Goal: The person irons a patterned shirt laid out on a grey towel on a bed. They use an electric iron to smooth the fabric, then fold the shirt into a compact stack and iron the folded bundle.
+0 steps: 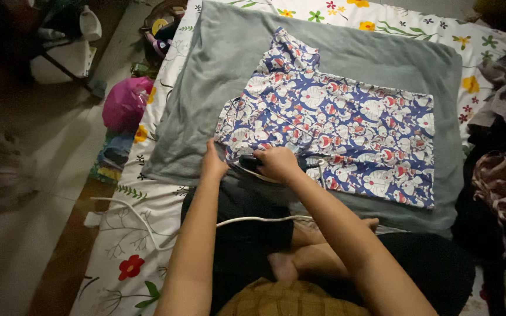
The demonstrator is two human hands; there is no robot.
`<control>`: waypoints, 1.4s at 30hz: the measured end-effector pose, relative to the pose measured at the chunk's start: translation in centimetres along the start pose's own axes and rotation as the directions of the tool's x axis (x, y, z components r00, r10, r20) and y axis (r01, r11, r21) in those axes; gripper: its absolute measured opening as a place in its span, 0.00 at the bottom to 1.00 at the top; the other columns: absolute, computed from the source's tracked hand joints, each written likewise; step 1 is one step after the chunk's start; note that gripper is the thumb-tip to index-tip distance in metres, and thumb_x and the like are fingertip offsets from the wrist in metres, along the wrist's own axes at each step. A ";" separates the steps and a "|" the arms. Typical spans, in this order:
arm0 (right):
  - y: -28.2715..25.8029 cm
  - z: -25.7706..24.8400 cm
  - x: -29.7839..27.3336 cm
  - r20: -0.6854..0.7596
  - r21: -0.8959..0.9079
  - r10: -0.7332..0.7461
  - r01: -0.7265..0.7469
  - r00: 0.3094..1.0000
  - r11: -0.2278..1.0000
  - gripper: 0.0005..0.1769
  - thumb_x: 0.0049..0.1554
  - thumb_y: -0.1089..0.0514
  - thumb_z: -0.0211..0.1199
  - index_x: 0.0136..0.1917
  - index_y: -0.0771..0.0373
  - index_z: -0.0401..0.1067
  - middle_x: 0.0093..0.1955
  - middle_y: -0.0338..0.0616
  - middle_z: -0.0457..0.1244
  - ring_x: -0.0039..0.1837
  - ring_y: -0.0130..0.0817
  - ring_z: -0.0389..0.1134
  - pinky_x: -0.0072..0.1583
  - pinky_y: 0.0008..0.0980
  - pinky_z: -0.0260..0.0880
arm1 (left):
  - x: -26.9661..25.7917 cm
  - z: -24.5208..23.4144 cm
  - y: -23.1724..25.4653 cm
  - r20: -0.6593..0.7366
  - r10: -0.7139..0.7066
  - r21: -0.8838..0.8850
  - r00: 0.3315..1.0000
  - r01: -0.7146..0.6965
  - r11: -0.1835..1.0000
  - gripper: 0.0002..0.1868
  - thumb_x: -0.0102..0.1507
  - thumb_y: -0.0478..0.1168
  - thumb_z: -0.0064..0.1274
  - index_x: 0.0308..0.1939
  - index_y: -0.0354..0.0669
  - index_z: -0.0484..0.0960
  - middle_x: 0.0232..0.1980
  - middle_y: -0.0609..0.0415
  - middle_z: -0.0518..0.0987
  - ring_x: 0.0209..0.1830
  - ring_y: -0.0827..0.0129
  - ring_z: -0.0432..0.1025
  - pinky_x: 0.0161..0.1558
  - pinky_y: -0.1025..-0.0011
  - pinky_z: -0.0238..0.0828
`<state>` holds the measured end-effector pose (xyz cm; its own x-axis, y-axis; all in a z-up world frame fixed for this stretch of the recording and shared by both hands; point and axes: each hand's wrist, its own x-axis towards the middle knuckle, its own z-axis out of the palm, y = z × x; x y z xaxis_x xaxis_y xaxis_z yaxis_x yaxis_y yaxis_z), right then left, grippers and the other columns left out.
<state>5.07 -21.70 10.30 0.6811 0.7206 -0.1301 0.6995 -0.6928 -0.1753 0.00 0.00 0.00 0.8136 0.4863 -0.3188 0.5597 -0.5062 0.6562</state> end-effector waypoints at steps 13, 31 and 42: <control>-0.6 1.4 0.7 -0.131 0.013 -0.051 0.053 0.990 0.999 0.16 0.48 0.46 0.68 0.50 0.49 0.76 0.35 0.50 0.68 0.38 0.53 0.72 0.39 0.52 0.71 | 3.7 1.8 -4.6 -0.314 -0.046 -0.069 0.948 0.025 0.997 0.30 0.55 0.37 0.53 0.63 0.46 0.67 0.54 0.30 0.79 0.53 0.35 0.74 0.54 0.47 0.70; 1.2 1.5 -3.3 -0.050 -0.036 0.063 -0.065 0.997 0.997 0.14 0.51 0.47 0.68 0.47 0.53 0.74 0.36 0.49 0.69 0.41 0.51 0.73 0.41 0.51 0.71 | 4.7 3.7 -4.3 -0.174 0.360 -0.080 0.917 -0.377 0.923 0.15 0.58 0.34 0.51 0.44 0.55 0.86 0.38 0.43 0.80 0.42 0.50 0.76 0.46 0.56 0.74; -1.8 2.2 -0.2 -0.159 -0.005 0.054 -0.056 0.986 0.998 0.11 0.51 0.47 0.68 0.43 0.54 0.75 0.32 0.51 0.68 0.37 0.54 0.72 0.39 0.52 0.70 | 2.6 1.9 -2.9 -0.145 0.409 0.159 0.901 -0.387 0.908 0.15 0.59 0.38 0.56 0.39 0.71 0.91 0.49 0.49 0.77 0.56 0.53 0.69 0.63 0.54 0.65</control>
<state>3.24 -20.56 8.53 0.7437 0.6683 0.0170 0.6616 -0.7320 -0.1625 0.83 1.40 -4.02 0.9391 0.3342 0.0803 0.2187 -0.7614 0.6103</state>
